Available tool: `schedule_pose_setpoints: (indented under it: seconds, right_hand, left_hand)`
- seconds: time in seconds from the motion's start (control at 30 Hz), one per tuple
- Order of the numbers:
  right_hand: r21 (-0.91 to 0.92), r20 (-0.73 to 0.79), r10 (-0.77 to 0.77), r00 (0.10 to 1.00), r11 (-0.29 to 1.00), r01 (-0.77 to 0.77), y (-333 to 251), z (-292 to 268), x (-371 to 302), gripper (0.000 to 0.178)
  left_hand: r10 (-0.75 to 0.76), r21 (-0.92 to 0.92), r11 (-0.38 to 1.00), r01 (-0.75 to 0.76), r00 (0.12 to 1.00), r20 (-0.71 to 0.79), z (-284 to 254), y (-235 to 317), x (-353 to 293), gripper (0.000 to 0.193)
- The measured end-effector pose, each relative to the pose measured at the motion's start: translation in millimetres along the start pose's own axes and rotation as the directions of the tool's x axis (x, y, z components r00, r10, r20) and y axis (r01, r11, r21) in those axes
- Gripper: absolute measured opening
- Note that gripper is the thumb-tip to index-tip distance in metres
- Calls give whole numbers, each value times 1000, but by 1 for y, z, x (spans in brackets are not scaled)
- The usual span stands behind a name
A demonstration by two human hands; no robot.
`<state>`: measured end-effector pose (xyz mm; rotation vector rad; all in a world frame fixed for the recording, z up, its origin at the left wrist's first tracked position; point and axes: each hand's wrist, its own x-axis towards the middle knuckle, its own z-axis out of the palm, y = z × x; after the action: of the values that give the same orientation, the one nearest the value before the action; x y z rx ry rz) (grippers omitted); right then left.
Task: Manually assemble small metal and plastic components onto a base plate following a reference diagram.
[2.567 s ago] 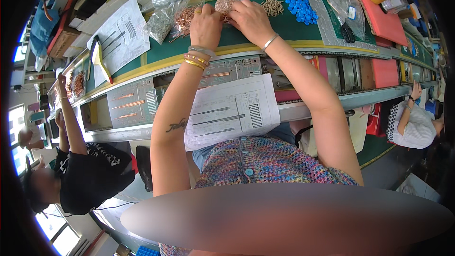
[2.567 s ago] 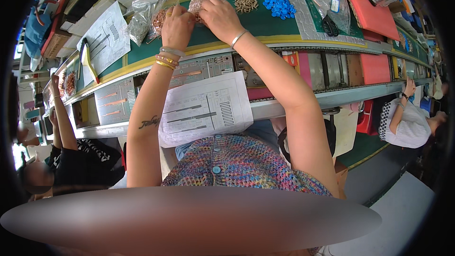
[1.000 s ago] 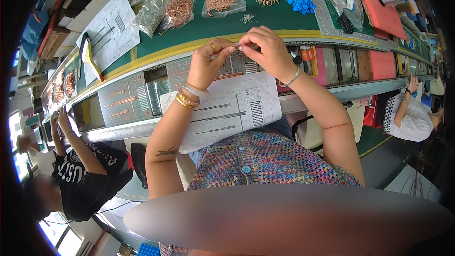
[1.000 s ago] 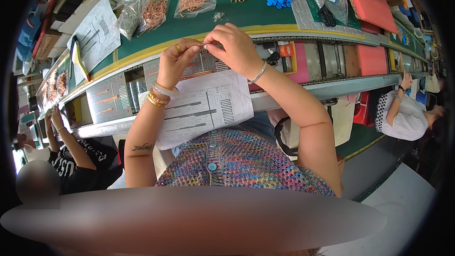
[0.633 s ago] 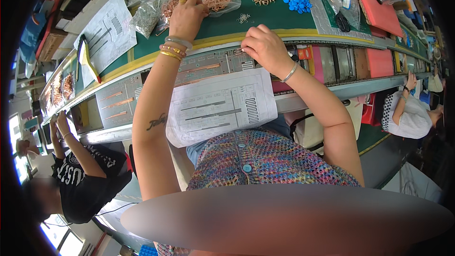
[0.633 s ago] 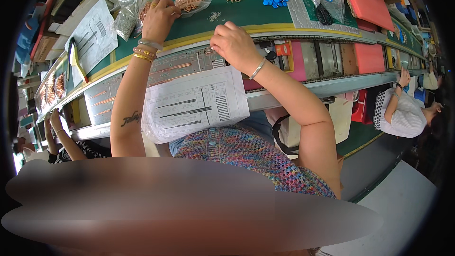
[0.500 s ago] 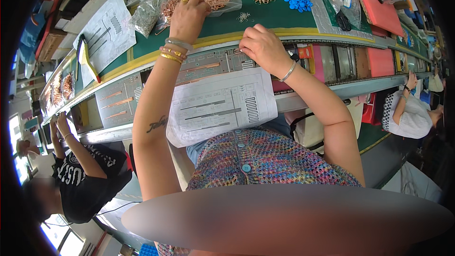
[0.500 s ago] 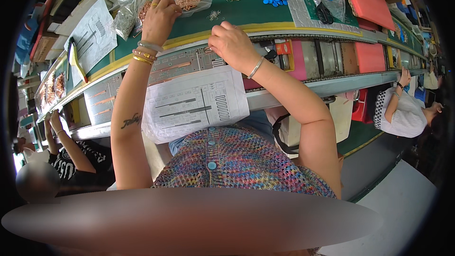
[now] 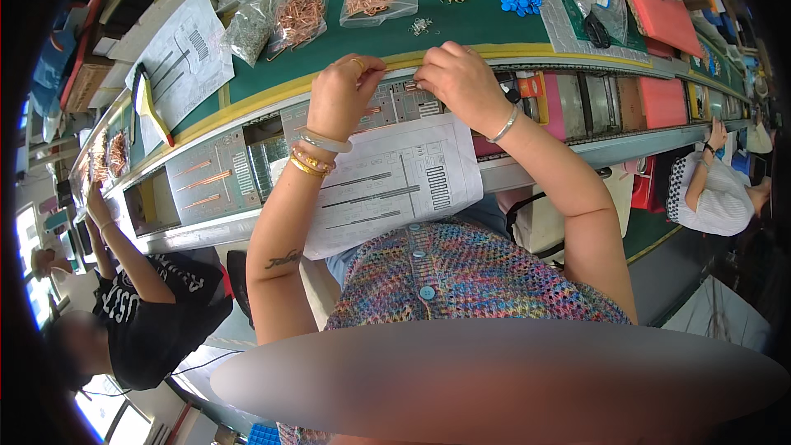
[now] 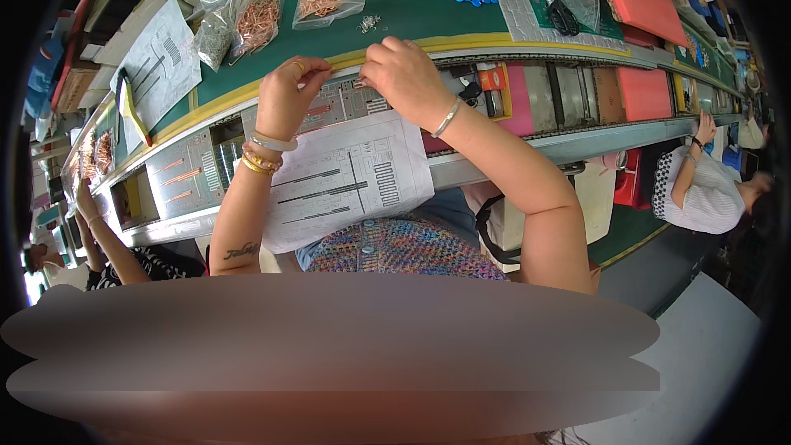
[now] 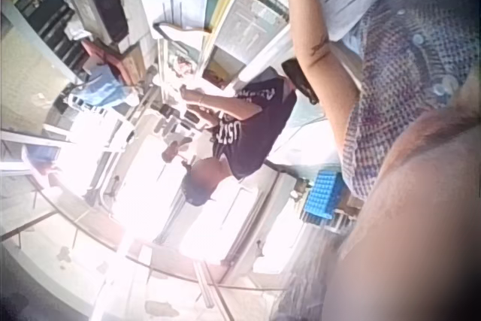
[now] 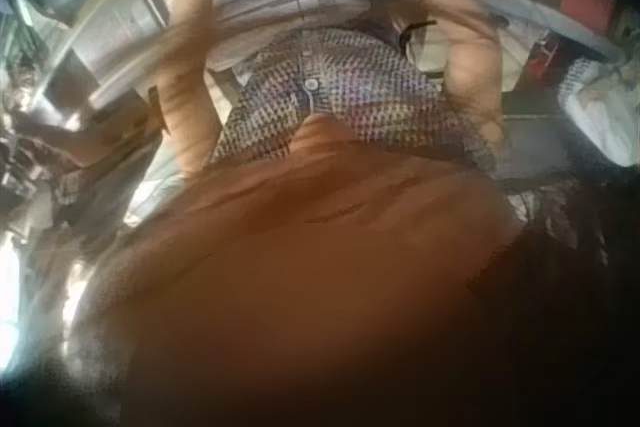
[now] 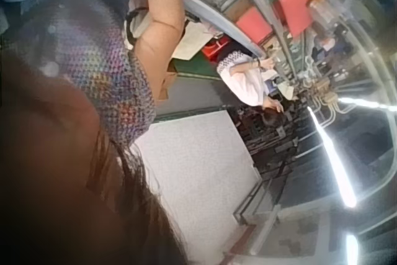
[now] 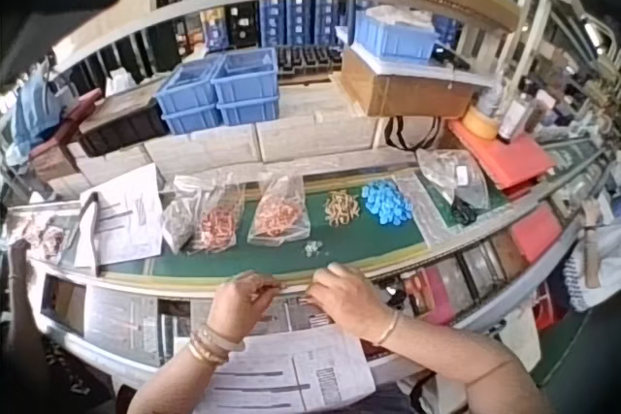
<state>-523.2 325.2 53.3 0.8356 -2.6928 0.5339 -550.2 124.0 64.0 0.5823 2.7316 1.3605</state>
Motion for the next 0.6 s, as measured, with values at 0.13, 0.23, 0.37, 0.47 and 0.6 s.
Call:
schedule_pose_setpoints:
  seconds: [0.13,0.23,0.37,0.47,0.6]
  right_hand:
    - [174,-138,75,988,983,-50,-3,-13,5,10]
    - [160,-133,44,990,987,-22,-4,-9,6,12]
    - [93,-82,26,996,995,-18,-2,-7,5,12]
    - [148,-56,69,996,987,-60,5,0,1,11]
    - [169,-35,57,998,984,-50,8,8,-1,10]
  left_hand:
    - [43,-9,999,-43,999,17,10,0,-6,7]
    - [166,122,978,-168,986,31,16,8,-5,10]
    - [239,133,963,-235,971,-9,22,4,-5,6]
    - [246,164,958,-236,968,-45,17,-1,-4,6]
    - [284,245,935,-257,955,-83,9,-8,-6,8]
